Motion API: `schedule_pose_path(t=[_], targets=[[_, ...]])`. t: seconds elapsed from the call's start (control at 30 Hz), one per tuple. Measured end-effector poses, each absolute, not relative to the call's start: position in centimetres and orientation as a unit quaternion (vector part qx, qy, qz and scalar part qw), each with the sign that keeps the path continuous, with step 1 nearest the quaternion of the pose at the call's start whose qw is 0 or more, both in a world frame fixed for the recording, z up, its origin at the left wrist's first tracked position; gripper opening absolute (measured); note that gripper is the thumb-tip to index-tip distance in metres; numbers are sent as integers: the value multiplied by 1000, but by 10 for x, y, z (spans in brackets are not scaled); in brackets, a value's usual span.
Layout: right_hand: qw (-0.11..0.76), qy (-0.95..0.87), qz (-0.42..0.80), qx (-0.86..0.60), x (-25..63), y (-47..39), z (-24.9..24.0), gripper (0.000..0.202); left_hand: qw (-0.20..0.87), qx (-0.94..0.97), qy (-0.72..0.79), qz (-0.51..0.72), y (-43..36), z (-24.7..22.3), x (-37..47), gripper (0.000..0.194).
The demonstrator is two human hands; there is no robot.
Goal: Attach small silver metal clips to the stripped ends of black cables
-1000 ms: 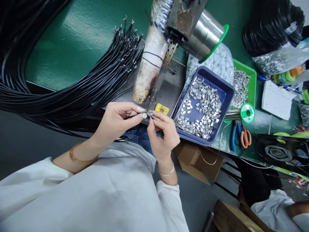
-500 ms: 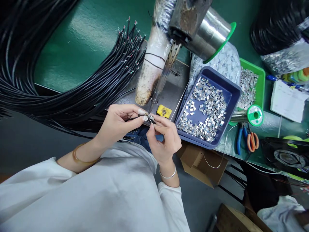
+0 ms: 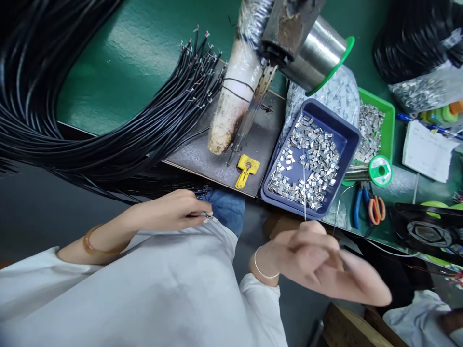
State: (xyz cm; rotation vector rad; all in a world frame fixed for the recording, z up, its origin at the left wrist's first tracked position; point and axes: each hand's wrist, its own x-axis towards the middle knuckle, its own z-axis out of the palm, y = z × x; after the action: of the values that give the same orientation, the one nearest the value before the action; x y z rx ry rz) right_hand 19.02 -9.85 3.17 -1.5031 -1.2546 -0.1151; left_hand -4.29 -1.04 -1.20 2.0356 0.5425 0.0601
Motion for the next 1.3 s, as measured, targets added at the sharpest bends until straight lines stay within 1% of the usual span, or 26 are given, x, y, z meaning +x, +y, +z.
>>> schedule_pose_path(t=[0.03, 0.07, 0.1, 0.13, 0.17, 0.2, 0.27, 0.3, 0.37, 0.4, 0.47, 0.5, 0.57, 0.63, 0.67, 0.7, 0.73, 0.77, 0.83, 0.9, 0.97, 1.03, 1.13, 1.2, 1.3], targets=[[610, -498, -179, -590, 192, -95, 33, 23, 481, 843, 239, 20, -12, -14, -47, 16], [624, -470, -217, -586, 194, -90, 32, 17, 478, 838, 262, 35, -13, -16, -50, 16], [579, -487, -133, -640, 199, -85, 30, 15, 482, 824, 288, 73, -12, -16, -52, 16], [514, -496, -65, -697, 205, -79, 27, 13, 485, 804, 317, 130, -11, -16, -53, 17], [466, -506, -44, -724, 213, -73, 23, 12, 479, 782, 346, 199, -7, -14, -52, 18], [418, -513, -49, -748, 223, -67, 20, 15, 456, 762, 373, 269, -2, -11, -50, 19], [334, -527, -66, -778, 245, -54, 16, 12, 349, 753, 422, 365, 14, -6, -43, 19], [309, -532, -67, -785, 254, -47, 16, 12, 286, 761, 440, 382, 23, -5, -39, 19], [307, -530, -64, -788, 269, -34, 16, 13, 208, 778, 474, 356, 42, -5, -29, 21], [297, -540, -40, -786, 273, -28, 17, 11, 190, 785, 486, 333, 51, -8, -26, 19], [281, -550, 10, -787, 279, -20, 19, 13, 190, 786, 500, 309, 61, -14, -22, 16], [272, -553, 29, -787, 280, -18, 19, 14, 205, 774, 501, 328, 62, -17, -22, 15], [261, -555, 37, -789, 279, -17, 18, 14, 265, 705, 504, 423, 56, -20, -26, 14], [258, -559, 22, -787, 273, -21, 18, 15, 384, 585, 481, 528, 41, -17, -33, 18], [265, -562, 9, -783, 269, -23, 18, 16, 472, 523, 445, 552, 32, -14, -36, 22], [278, -564, -6, -777, 262, -27, 19, 16, 573, 476, 393, 539, 22, -11, -39, 25], [306, -565, -25, -766, 255, -30, 21, 15, 672, 441, 334, 492, 12, -7, -40, 27], [343, -563, -38, -751, 246, -35, 23, 15, 749, 412, 281, 437, 3, -4, -40, 29], [438, -543, -24, -716, 225, -45, 28, 13, 827, 358, 225, 369, -9, 0, -36, 28], [511, -530, 77, -672, 201, -55, 32, 18, 858, 326, 210, 336, -14, 0, -29, 28], [537, -531, 142, -640, 178, -63, 31, 23, 862, 323, 214, 328, -14, -1, -20, 27], [558, -534, 123, -623, 159, -67, 26, 20, 845, 348, 230, 334, -12, -2, -13, 23], [559, -551, 36, -618, 143, -67, 14, 7, 795, 402, 276, 362, -10, -1, -4, 17], [561, -555, 48, -612, 142, -65, 7, 4, 759, 431, 303, 383, -10, 0, 0, 16], [563, -553, 130, -600, 146, -62, 2, 5, 718, 464, 321, 409, -11, -1, 3, 16]])
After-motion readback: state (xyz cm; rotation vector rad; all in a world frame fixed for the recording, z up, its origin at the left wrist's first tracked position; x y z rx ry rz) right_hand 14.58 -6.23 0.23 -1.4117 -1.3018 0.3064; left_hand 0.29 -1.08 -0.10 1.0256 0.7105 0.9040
